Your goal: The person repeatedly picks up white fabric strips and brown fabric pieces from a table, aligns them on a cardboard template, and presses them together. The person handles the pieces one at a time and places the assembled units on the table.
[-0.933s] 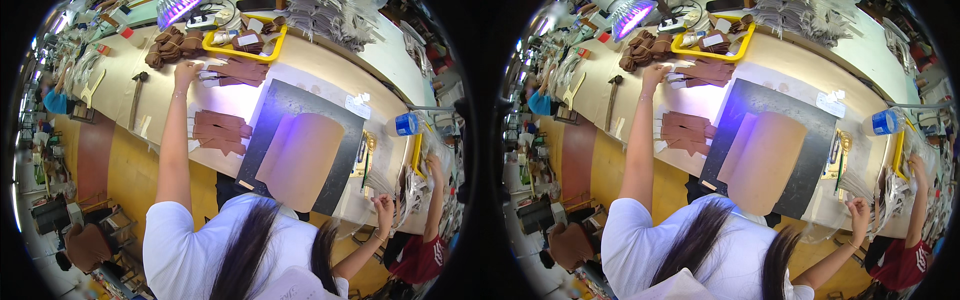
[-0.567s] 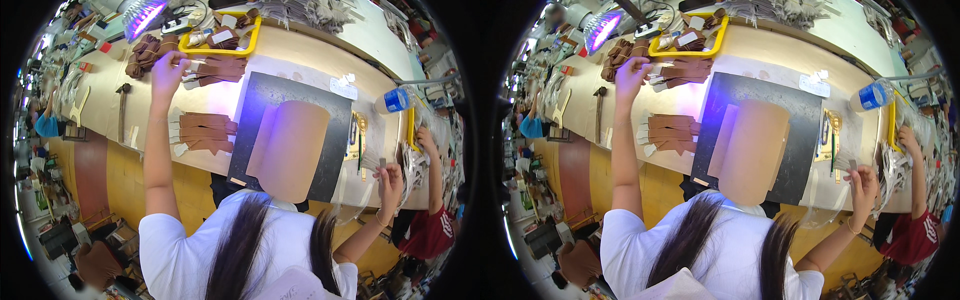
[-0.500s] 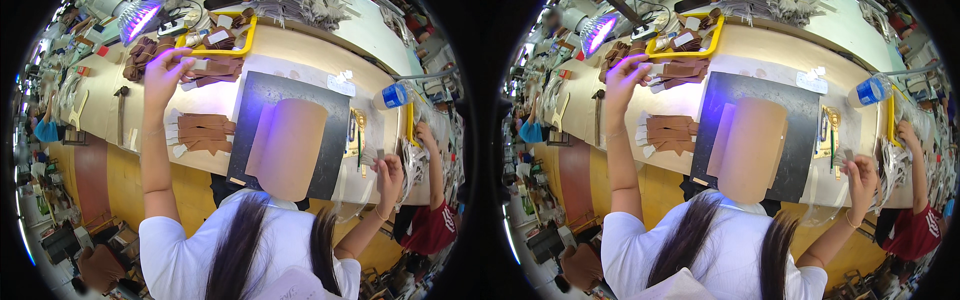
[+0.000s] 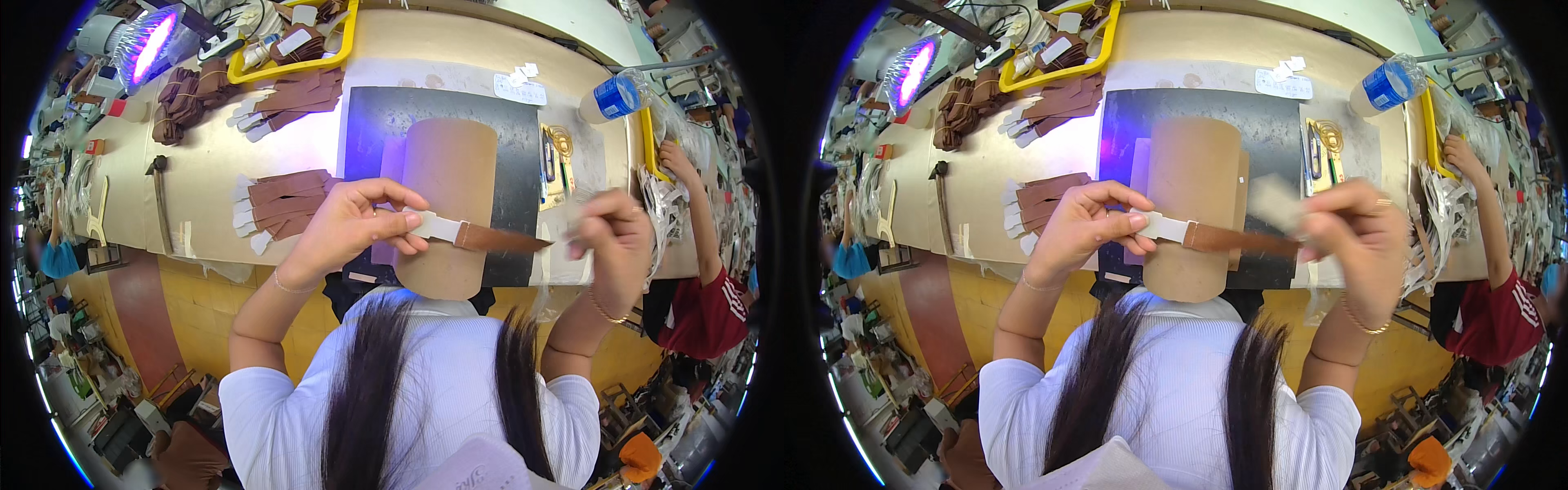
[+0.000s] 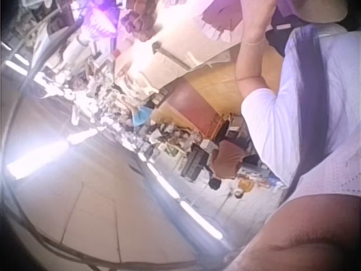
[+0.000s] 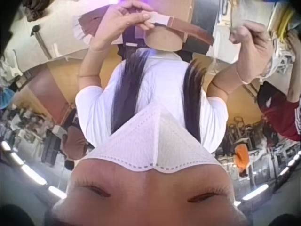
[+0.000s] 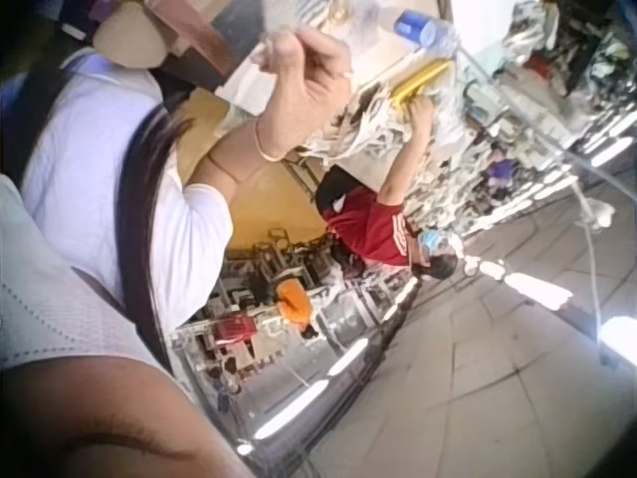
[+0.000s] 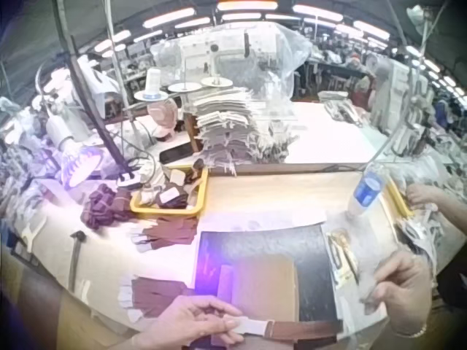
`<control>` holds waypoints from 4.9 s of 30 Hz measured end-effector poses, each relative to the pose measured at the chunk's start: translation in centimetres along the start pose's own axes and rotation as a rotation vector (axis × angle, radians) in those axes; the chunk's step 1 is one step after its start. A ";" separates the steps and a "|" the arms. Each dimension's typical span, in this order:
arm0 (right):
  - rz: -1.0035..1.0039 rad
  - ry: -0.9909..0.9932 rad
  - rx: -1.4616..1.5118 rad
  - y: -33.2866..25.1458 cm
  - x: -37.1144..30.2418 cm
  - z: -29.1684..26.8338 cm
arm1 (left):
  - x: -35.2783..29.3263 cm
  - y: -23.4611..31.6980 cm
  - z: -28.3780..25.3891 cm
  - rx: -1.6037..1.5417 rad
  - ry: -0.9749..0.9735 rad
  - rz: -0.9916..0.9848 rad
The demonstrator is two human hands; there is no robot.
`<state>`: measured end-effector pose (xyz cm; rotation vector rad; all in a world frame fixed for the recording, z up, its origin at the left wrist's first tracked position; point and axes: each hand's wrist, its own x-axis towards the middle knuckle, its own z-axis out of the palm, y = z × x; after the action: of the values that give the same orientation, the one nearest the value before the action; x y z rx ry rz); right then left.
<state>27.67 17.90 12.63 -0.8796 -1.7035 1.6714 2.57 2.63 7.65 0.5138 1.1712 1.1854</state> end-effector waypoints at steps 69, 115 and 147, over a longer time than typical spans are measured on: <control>0.337 -0.290 -0.350 3.7 1.0 5.7 | 0.8 -3.1 -1.2 -0.122 0.103 0.109; 0.590 -0.290 0.465 11.3 0.1 1.9 | 1.8 -7.3 -4.0 -0.366 0.061 0.107; 0.183 0.256 0.126 13.6 -3.8 6.2 | 1.9 -6.8 -2.7 -0.340 0.085 0.070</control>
<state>25.77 11.01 -1.01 -1.1625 -1.3668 1.6792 3.04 1.30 0.19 0.2491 1.0010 1.4445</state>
